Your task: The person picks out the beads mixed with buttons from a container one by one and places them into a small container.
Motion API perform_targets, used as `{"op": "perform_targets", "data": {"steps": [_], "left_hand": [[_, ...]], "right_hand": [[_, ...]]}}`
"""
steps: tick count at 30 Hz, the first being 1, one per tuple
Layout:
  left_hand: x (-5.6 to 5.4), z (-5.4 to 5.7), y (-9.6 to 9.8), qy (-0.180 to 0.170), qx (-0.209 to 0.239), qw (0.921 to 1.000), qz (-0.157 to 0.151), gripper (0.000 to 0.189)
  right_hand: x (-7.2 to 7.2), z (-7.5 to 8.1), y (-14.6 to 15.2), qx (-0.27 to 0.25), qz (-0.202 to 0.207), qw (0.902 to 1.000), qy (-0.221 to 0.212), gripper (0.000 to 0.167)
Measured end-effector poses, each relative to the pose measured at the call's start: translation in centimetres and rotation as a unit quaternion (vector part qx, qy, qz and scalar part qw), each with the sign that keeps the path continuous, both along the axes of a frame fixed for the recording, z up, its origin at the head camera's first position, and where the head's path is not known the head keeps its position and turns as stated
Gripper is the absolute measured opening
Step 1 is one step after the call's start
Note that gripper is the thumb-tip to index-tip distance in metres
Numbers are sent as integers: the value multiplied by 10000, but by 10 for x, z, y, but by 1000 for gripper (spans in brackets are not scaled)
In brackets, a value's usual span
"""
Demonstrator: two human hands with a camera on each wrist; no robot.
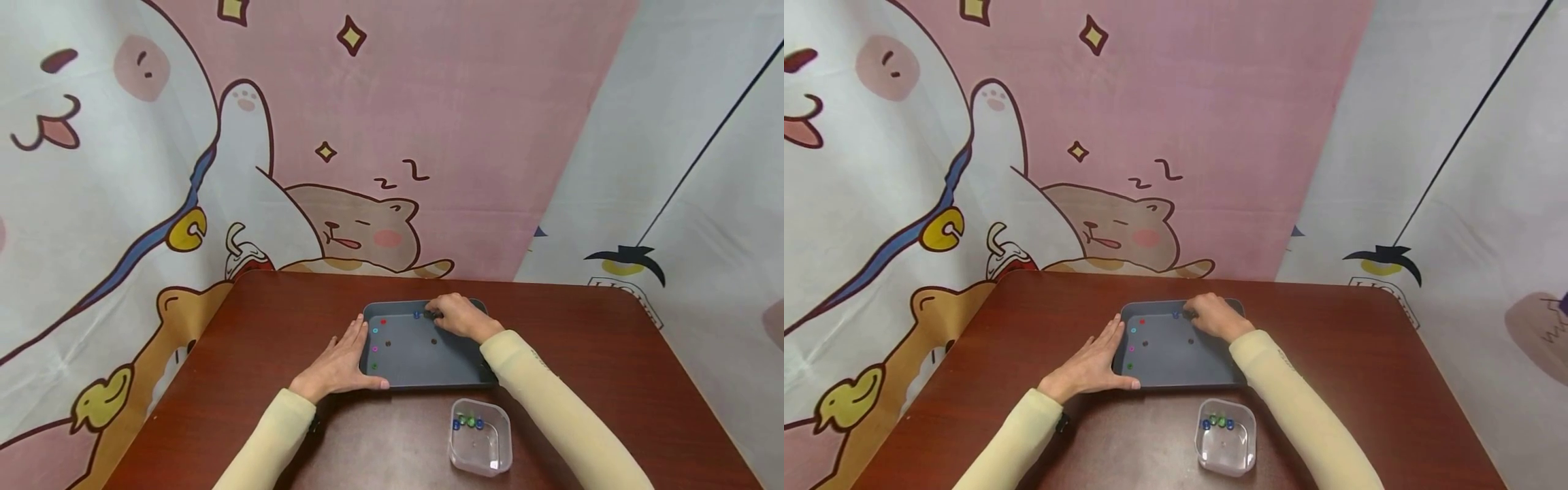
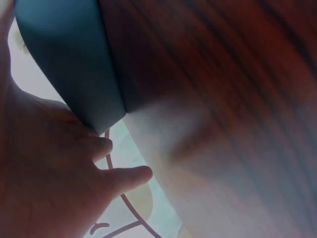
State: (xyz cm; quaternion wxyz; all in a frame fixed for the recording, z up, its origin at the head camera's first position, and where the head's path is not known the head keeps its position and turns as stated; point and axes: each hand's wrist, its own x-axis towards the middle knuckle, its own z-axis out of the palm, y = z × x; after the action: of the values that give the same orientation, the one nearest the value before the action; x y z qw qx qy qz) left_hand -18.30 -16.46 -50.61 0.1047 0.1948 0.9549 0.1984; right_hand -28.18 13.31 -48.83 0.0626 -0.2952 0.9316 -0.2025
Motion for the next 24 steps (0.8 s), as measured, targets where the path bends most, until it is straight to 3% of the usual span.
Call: {"op": "perform_targets", "data": {"steps": [6,14,24], "left_hand": [[0,0,0,-63,16,10000,11,136],[0,0,1,-97,-5,10000,8,135],[-1,1,0,-89,-66,9999,-15,136]], "right_hand": [[0,-8,-2,14,-3,9999,-117,34],[3,-12,-3,224,-152,9996,75,33],[4,-17,-3,345,-114,9959,832,21]]}}
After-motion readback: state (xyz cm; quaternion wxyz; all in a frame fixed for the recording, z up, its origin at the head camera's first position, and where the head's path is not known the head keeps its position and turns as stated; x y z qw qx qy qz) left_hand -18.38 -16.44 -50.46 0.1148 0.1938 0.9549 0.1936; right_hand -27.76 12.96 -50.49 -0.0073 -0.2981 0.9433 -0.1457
